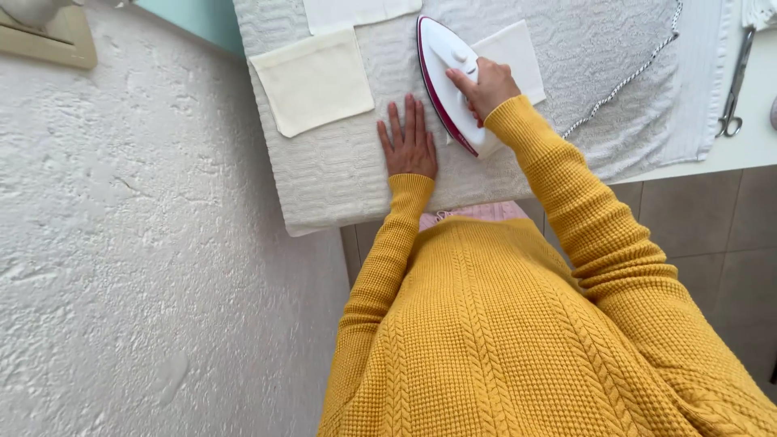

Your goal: Ironing small rectangular pieces of white fabric on a padded surface.

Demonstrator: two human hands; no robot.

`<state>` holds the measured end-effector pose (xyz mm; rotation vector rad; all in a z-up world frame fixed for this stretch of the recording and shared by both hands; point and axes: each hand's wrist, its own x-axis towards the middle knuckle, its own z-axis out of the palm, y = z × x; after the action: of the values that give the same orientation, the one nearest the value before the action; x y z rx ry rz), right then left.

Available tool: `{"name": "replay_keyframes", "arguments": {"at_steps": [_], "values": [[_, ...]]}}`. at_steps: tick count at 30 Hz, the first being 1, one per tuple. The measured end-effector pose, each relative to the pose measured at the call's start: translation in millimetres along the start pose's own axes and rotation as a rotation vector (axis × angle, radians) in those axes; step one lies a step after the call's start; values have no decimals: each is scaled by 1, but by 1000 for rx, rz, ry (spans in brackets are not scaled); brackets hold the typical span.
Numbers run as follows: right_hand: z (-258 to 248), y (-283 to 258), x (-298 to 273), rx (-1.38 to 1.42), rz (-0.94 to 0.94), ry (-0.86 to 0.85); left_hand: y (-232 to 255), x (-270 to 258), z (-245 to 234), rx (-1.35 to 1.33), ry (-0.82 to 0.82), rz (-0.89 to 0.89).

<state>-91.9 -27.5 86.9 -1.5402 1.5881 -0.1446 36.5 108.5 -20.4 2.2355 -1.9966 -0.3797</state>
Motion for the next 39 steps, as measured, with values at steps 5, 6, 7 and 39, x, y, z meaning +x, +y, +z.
{"name": "replay_keyframes", "arguments": {"at_steps": [5,6,7,39], "values": [[-2,-4,-2,34,-17,-8,0,-4,-1,-5,64,7],[-4,-6,-4,48,15,-30,2,-7,-2,0,97,11],[-1,-1,-2,44,7,-32,2,-6,-5,0,103,4],[-3,-6,0,-128,-9,49,-45,104,32,-53,316,110]]}}
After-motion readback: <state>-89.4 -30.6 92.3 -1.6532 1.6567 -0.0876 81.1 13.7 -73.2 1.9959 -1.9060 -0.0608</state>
